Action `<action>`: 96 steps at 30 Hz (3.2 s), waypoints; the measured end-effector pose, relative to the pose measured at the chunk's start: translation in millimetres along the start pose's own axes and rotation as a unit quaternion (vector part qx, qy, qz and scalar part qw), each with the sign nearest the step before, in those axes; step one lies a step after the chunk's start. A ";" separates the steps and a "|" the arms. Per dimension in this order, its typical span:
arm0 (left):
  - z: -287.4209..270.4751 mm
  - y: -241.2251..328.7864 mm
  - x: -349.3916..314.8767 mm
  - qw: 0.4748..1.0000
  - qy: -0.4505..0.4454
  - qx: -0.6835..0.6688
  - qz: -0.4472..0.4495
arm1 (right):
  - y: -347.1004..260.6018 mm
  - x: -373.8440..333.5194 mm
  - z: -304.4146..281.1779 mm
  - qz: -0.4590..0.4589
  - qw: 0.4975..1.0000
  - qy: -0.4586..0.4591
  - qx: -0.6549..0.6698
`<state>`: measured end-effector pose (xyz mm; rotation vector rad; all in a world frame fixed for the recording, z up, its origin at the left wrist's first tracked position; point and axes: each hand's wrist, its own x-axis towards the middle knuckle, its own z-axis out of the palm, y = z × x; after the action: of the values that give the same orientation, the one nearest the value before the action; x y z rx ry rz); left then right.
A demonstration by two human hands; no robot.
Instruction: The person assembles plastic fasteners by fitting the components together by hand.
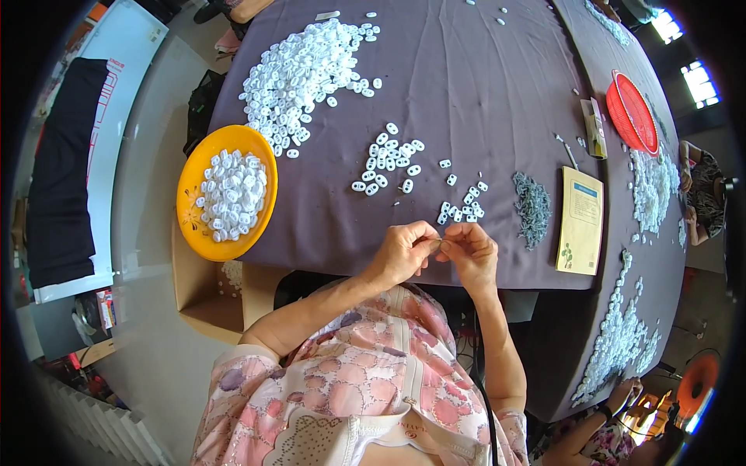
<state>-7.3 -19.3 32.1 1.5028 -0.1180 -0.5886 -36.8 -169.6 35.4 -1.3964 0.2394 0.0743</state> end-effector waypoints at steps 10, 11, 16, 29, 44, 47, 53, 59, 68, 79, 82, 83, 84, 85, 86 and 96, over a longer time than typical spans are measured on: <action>-6.0 -6.2 6.5 0.980 0.027 -0.195 -0.008 | 3.8 9.4 9.9 -0.020 0.997 0.016 -0.070; -6.6 -8.0 6.6 0.980 0.027 -0.196 -0.008 | 5.1 8.8 10.0 -0.030 0.996 0.008 -0.081; -5.7 -10.1 2.9 0.991 0.050 -0.098 0.078 | 11.5 6.9 19.8 -0.001 0.999 0.019 -0.031; -29.4 -11.0 5.3 0.979 0.079 -0.184 0.035 | 6.4 23.8 37.8 -0.010 0.999 -0.024 -0.028; -42.9 -11.4 1.0 0.955 0.139 -0.262 -0.013 | -5.3 74.6 68.0 -0.158 0.812 0.018 -0.561; -41.1 -10.1 1.9 0.958 0.140 -0.250 -0.016 | 1.4 74.7 62.5 -0.205 0.826 0.011 -0.525; -35.4 -6.0 1.7 0.957 0.135 -0.255 -0.016 | -2.6 52.5 40.1 0.056 0.998 -0.011 0.015; -27.3 -5.0 6.8 0.966 0.127 -0.226 -0.005 | -3.2 37.2 32.2 0.010 0.997 -0.035 0.075; -24.6 -1.4 5.3 0.972 0.122 -0.203 0.008 | 4.3 36.8 32.6 -0.004 0.997 -0.044 0.060; -23.5 -3.4 10.5 0.975 0.113 -0.193 0.001 | 7.0 34.6 34.6 -0.024 0.999 -0.027 0.010; -19.7 1.1 13.3 0.967 0.126 -0.219 -0.026 | 5.2 34.6 34.7 -0.029 0.999 -0.008 0.017; -17.7 3.3 13.8 0.967 0.125 -0.219 -0.025 | 7.7 35.3 32.2 -0.059 0.998 -0.002 -0.015; -15.2 5.2 13.6 0.962 0.132 -0.234 -0.049 | 9.5 35.7 29.9 -0.088 0.995 0.004 -0.046; -13.2 6.4 13.7 0.956 0.139 -0.250 -0.073 | 10.1 35.1 27.7 -0.089 0.995 0.004 -0.047; -11.8 6.0 13.4 0.956 0.138 -0.250 -0.073 | 10.7 33.4 26.2 -0.111 0.990 0.000 -0.087; -1.8 -1.2 14.9 0.902 0.090 -0.400 -0.136 | 2.2 24.3 25.9 -0.238 0.926 0.041 -0.289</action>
<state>5.9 -24.1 26.6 0.7581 0.4427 -0.6131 -10.4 -146.0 32.1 -2.0150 -0.0707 -0.3445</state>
